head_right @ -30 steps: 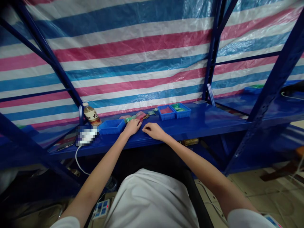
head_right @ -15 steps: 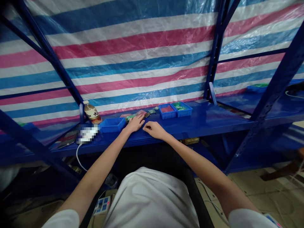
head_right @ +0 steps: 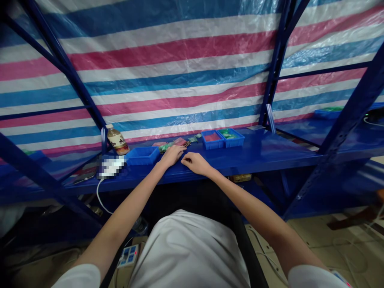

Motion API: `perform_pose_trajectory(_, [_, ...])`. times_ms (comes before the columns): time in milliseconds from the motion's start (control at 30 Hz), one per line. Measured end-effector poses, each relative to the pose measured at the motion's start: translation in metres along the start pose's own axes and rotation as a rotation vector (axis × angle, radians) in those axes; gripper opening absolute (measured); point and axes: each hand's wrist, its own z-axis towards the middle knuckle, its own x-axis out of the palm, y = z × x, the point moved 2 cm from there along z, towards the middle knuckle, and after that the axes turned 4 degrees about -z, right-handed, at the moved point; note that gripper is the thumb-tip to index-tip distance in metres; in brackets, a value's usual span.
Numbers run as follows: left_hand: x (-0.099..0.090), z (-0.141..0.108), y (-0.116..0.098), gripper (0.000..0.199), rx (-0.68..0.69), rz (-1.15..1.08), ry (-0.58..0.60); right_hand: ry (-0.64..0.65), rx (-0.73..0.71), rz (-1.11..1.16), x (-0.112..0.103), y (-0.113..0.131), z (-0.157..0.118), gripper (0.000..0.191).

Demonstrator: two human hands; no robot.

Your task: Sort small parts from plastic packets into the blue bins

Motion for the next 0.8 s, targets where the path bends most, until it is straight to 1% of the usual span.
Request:
perform_pose_trajectory(100, [0.000,0.001,0.001,0.030,-0.007,-0.031,0.018,-0.001,-0.001,0.000,0.000,0.000,0.000,0.015])
perform_pose_trajectory(267, [0.001,-0.002,0.001,0.028,-0.016,-0.009,-0.017,0.003,0.000,-0.005,0.000,0.001,0.000,0.015])
perform_pose_trajectory(367, [0.000,-0.009,-0.003,0.028,-0.021,-0.048,-0.061,0.006,0.004,0.009,0.000,0.002,0.000,0.015])
perform_pose_trajectory(500, [-0.002,-0.020,-0.014,0.033,0.010,-0.202,-0.149,0.011,0.019,0.029,0.000,0.003,0.000,0.014])
perform_pose_trajectory(633, [-0.005,-0.028,-0.024,0.037,0.032,-0.360,-0.201,0.001,0.018,0.056,0.001,0.001,0.000,0.015])
perform_pose_trajectory(733, [-0.004,-0.030,-0.026,0.039,-0.005,-0.495,-0.234,-0.004,0.017,0.076,0.002,0.000,0.000,0.016])
perform_pose_trajectory(800, [-0.003,-0.031,-0.024,0.035,-0.053,-0.612,-0.253,-0.007,0.025,0.084,0.002,-0.001,0.000,0.016])
